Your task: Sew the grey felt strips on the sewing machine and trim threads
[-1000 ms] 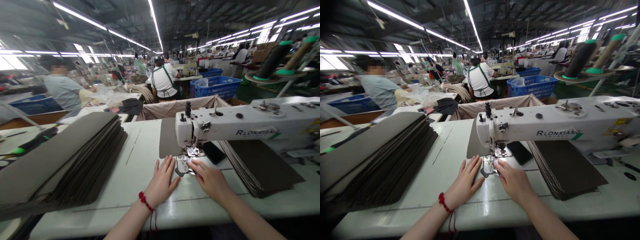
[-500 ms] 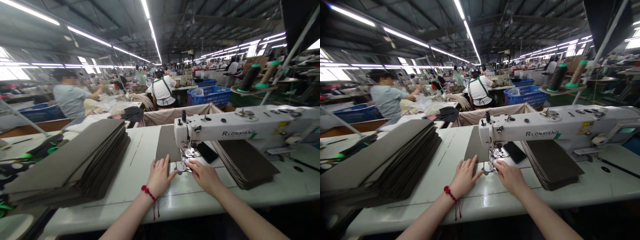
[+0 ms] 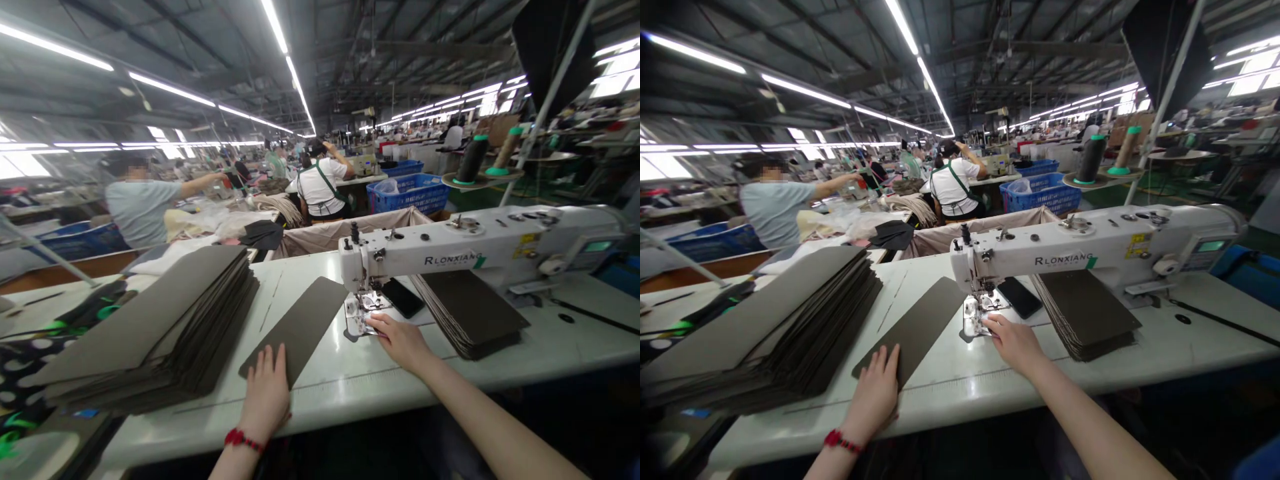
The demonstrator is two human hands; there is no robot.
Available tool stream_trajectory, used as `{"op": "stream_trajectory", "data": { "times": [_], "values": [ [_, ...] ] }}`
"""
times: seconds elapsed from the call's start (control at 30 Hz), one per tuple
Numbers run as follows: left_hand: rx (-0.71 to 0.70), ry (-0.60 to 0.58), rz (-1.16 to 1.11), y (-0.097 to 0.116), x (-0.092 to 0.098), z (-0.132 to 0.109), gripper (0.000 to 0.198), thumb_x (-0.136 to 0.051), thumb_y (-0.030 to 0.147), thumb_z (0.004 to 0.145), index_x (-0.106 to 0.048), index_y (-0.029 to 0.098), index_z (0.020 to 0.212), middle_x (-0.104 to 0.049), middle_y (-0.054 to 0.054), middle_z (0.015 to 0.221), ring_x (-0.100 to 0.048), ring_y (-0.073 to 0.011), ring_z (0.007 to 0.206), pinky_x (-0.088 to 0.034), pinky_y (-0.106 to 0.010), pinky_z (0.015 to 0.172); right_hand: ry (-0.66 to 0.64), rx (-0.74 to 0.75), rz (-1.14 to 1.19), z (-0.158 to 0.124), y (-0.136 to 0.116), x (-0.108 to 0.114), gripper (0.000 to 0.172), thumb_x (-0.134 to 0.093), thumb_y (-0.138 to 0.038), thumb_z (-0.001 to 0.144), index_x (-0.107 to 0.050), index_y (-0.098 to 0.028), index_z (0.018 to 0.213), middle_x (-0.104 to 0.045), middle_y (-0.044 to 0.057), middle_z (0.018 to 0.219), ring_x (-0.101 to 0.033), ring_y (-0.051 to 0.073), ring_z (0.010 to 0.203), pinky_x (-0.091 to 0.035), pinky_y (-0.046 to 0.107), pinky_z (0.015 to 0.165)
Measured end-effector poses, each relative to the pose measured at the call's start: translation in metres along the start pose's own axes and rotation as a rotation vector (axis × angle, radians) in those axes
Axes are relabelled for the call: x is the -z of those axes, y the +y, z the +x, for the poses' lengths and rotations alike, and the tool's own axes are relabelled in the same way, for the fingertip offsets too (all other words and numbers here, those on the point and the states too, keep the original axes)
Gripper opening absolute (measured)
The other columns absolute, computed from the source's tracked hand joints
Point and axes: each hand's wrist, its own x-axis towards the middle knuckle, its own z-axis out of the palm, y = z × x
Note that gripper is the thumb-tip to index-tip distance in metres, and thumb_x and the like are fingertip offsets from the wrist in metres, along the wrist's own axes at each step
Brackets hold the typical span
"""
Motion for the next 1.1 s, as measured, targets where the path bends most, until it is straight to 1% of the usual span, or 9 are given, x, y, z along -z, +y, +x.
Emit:
{"op": "stream_trajectory", "data": {
  "times": [0.17, 0.33, 0.43, 0.6, 0.7, 0.77, 0.83, 0.97, 1.1],
  "values": [
    [-0.173, -0.039, -0.147, -0.051, -0.009, -0.056, 0.078, -0.032, -0.007, 0.072, -0.037, 0.022, 0.145, -0.035, -0.01, 0.151, -0.028, -0.0271, 0.14, -0.029, -0.054, 0.111, 0.055, -0.061, 0.161, -0.024, 0.005, 0.016, 0.032, -0.038, -0.028, 0.097, -0.057, -0.027, 0.123, -0.065, 0.003, 0.117, -0.064, 0.017, 0.098, -0.049, 0.029, 0.083],
    [-0.343, -0.07, -0.317, -0.047, 0.001, -0.046, 0.075, -0.027, -0.007, 0.074, -0.039, 0.023, 0.141, -0.029, -0.004, 0.154, -0.021, -0.0197, 0.143, -0.021, -0.051, 0.116, 0.197, -0.3, 0.543, -0.074, 0.004, 0.022, 0.034, -0.034, -0.045, 0.098, -0.06, -0.023, 0.097, -0.069, 0.003, 0.09, -0.065, 0.02, 0.086, -0.049, 0.03, 0.078],
    [-0.39, -0.094, -0.358, -0.02, 0.01, -0.023, 0.07, -0.027, -0.007, 0.074, -0.045, 0.022, 0.135, -0.034, -0.004, 0.152, -0.026, -0.0198, 0.142, -0.022, -0.051, 0.116, 0.186, -0.383, 0.569, -0.105, 0.0, 0.021, 0.033, -0.035, -0.046, 0.097, -0.056, -0.024, 0.086, -0.066, 0.001, 0.08, -0.064, 0.019, 0.08, -0.048, 0.029, 0.076],
    [-0.41, -0.012, -0.502, 0.057, 0.028, -0.005, 0.026, -0.039, 0.016, 0.093, -0.056, 0.021, 0.113, -0.054, -0.008, 0.132, -0.044, -0.023, 0.131, -0.029, -0.048, 0.114, 0.11, -0.479, 0.52, -0.147, -0.001, 0.017, 0.027, -0.038, -0.049, 0.096, -0.05, -0.026, 0.086, -0.061, -0.002, 0.072, -0.062, 0.018, 0.068, -0.046, 0.028, 0.067],
    [-0.571, -0.046, -0.631, 0.117, 0.039, -0.012, 0.036, -0.05, 0.028, 0.095, -0.046, 0.025, 0.13, -0.047, -0.005, 0.139, -0.041, -0.0226, 0.131, -0.034, -0.044, 0.111, 0.091, -0.503, 0.468, -0.16, 0.001, 0.013, 0.024, -0.035, -0.046, 0.098, -0.049, -0.027, 0.096, -0.065, 0.0, 0.085, -0.064, 0.02, 0.079, -0.045, 0.03, 0.071],
    [-0.644, -0.064, -0.665, 0.153, 0.043, -0.017, 0.045, -0.059, 0.03, 0.091, -0.044, 0.026, 0.134, -0.052, -0.006, 0.132, -0.048, -0.0242, 0.122, -0.041, -0.043, 0.104, 0.071, -0.517, 0.423, -0.164, 0.002, 0.011, 0.023, -0.034, -0.044, 0.098, -0.049, -0.027, 0.1, -0.065, 0.001, 0.09, -0.064, 0.02, 0.083, -0.045, 0.031, 0.072],
    [-0.667, -0.062, -0.654, 0.179, 0.042, -0.021, 0.041, -0.063, 0.029, 0.088, -0.05, 0.025, 0.127, -0.058, -0.005, 0.117, -0.053, -0.0247, 0.108, -0.046, -0.042, 0.093, 0.043, -0.529, 0.386, -0.165, 0.002, 0.008, 0.021, -0.035, -0.043, 0.098, -0.048, -0.027, 0.099, -0.065, 0.0, 0.086, -0.064, 0.02, 0.081, -0.043, 0.031, 0.07],
    [-0.67, -0.019, -0.595, 0.204, 0.036, -0.025, 0.006, -0.054, 0.024, 0.094, -0.06, 0.022, 0.095, -0.059, -0.003, 0.091, -0.054, -0.0224, 0.087, -0.046, -0.038, 0.076, 0.0, -0.5, 0.313, -0.163, 0.0, 0.005, 0.019, -0.037, -0.04, 0.098, -0.048, -0.026, 0.094, -0.063, -0.001, 0.077, -0.064, 0.02, 0.073, -0.039, 0.03, 0.062],
    [-0.651, 0.0, -0.586, 0.209, 0.034, -0.028, 0.017, -0.045, 0.018, 0.096, -0.056, 0.019, 0.084, -0.056, -0.005, 0.086, -0.052, -0.0205, 0.082, -0.045, -0.036, 0.074, -0.014, -0.462, 0.274, -0.162, -0.003, 0.005, 0.016, -0.038, -0.037, 0.098, -0.049, -0.025, 0.097, -0.064, -0.002, 0.08, -0.064, 0.019, 0.074, -0.036, 0.029, 0.06]
  ]
}}
